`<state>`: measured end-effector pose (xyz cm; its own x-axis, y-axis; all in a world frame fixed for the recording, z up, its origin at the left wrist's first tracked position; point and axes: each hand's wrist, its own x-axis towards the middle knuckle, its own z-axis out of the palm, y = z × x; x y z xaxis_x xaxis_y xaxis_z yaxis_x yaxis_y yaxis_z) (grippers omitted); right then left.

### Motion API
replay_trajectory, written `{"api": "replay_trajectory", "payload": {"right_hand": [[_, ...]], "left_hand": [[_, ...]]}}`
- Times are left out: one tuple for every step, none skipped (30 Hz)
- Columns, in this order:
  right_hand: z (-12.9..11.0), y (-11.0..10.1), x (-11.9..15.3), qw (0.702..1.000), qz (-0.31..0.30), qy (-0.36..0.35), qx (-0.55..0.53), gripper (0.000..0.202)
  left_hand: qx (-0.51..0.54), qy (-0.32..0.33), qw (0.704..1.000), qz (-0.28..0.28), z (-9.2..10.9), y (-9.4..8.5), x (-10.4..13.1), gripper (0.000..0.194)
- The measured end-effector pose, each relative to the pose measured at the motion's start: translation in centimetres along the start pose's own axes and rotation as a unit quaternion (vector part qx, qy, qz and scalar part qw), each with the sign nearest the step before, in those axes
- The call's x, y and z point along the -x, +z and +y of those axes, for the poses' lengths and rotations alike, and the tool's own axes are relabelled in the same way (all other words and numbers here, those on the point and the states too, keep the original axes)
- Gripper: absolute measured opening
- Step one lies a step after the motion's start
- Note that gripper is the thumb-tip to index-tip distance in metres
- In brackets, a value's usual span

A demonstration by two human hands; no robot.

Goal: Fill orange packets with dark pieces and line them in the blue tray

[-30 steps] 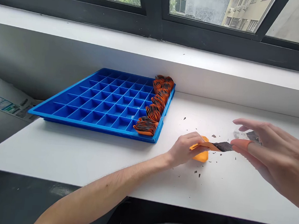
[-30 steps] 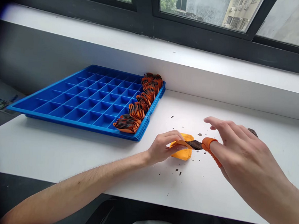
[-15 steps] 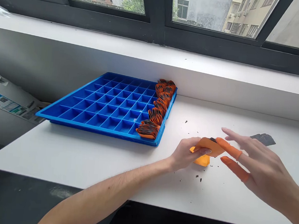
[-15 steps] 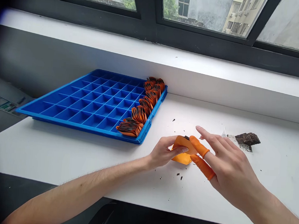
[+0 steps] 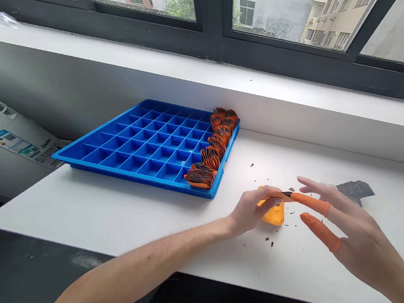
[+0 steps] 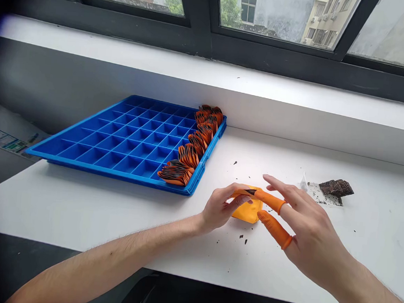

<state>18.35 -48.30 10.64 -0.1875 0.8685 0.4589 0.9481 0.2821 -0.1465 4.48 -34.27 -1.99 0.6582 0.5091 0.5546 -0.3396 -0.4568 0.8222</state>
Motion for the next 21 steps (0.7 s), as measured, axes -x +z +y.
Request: {"api": "replay_trajectory", "payload": {"right_hand": [[0.02,-0.07,-0.04,1.0,0.003,0.005,-0.005,0.034],[0.05,-0.13,-0.06,1.0,0.002,0.012,-0.014,0.034],[0.09,-0.16,-0.06,0.999,-0.006,0.023,-0.026,0.033],[0.13,-0.15,-0.03,0.998,-0.021,0.037,-0.039,0.031],[0.17,-0.11,0.02,0.997,-0.042,0.05,-0.051,0.029],[0.21,-0.03,0.1,0.994,-0.066,0.061,-0.061,0.028],[0.24,0.08,0.2,0.991,-0.089,0.068,-0.067,0.028],[0.25,0.2,0.29,0.99,-0.103,0.071,-0.068,0.029],[0.26,0.31,0.37,0.989,-0.109,0.069,-0.066,0.031],[0.26,0.4,0.42,0.99,-0.106,0.064,-0.063,0.032],[0.26,0.46,0.44,0.992,-0.093,0.058,-0.059,0.032],[0.26,0.47,0.42,0.995,-0.074,0.049,-0.055,0.033],[0.27,0.46,0.36,0.997,-0.053,0.037,-0.047,0.034],[0.28,0.41,0.28,0.998,-0.034,0.025,-0.036,0.035],[0.29,0.36,0.19,0.999,-0.02,0.014,-0.024,0.035],[0.3,0.31,0.09,1.0,-0.012,0.003,-0.013,0.035],[0.32,0.28,0.01,1.0,-0.01,-0.008,-0.002,0.033],[0.32,0.3,-0.05,1.0,-0.012,-0.018,0.006,0.031],[0.32,0.35,-0.07,0.999,-0.016,-0.025,0.011,0.03],[0.31,0.46,-0.05,0.999,-0.02,-0.03,0.016,0.028],[0.29,0.61,0.0,0.999,-0.026,-0.031,0.022,0.028]], "left_hand": [[-0.003,0.005,1.0,0.006,0.08,-0.04,-0.05,0.019],[-0.004,0.013,1.0,0.013,0.15,-0.08,-0.11,0.018],[-0.004,0.024,1.0,0.018,0.22,-0.12,-0.16,0.017],[-0.004,0.038,0.999,0.02,0.29,-0.15,-0.21,0.017],[-0.005,0.055,0.998,0.019,0.34,-0.17,-0.24,0.017],[-0.006,0.07,0.997,0.014,0.37,-0.19,-0.26,0.017],[-0.009,0.081,0.997,0.007,0.39,-0.19,-0.26,0.018],[-0.011,0.086,0.996,0.001,0.39,-0.17,-0.25,0.018],[-0.013,0.083,0.996,0.0,0.38,-0.14,-0.22,0.018],[-0.014,0.075,0.997,0.003,0.35,-0.1,-0.18,0.018],[-0.013,0.063,0.998,0.009,0.31,-0.05,-0.13,0.017],[-0.011,0.05,0.999,0.017,0.26,0.0,-0.09,0.016],[-0.008,0.04,0.999,0.025,0.21,0.05,-0.05,0.016],[-0.007,0.035,0.999,0.033,0.17,0.08,-0.03,0.016],[-0.005,0.036,0.999,0.036,0.13,0.11,-0.02,0.016],[-0.003,0.039,0.999,0.037,0.12,0.13,-0.03,0.015],[-0.003,0.045,0.998,0.036,0.12,0.13,-0.05,0.015],[-0.003,0.052,0.998,0.032,0.15,0.11,-0.08,0.015],[-0.005,0.058,0.998,0.027,0.18,0.08,-0.12,0.015],[-0.009,0.065,0.998,0.023,0.22,0.04,-0.16,0.016],[-0.015,0.074,0.997,0.019,0.25,-0.01,-0.2,0.016]]}}
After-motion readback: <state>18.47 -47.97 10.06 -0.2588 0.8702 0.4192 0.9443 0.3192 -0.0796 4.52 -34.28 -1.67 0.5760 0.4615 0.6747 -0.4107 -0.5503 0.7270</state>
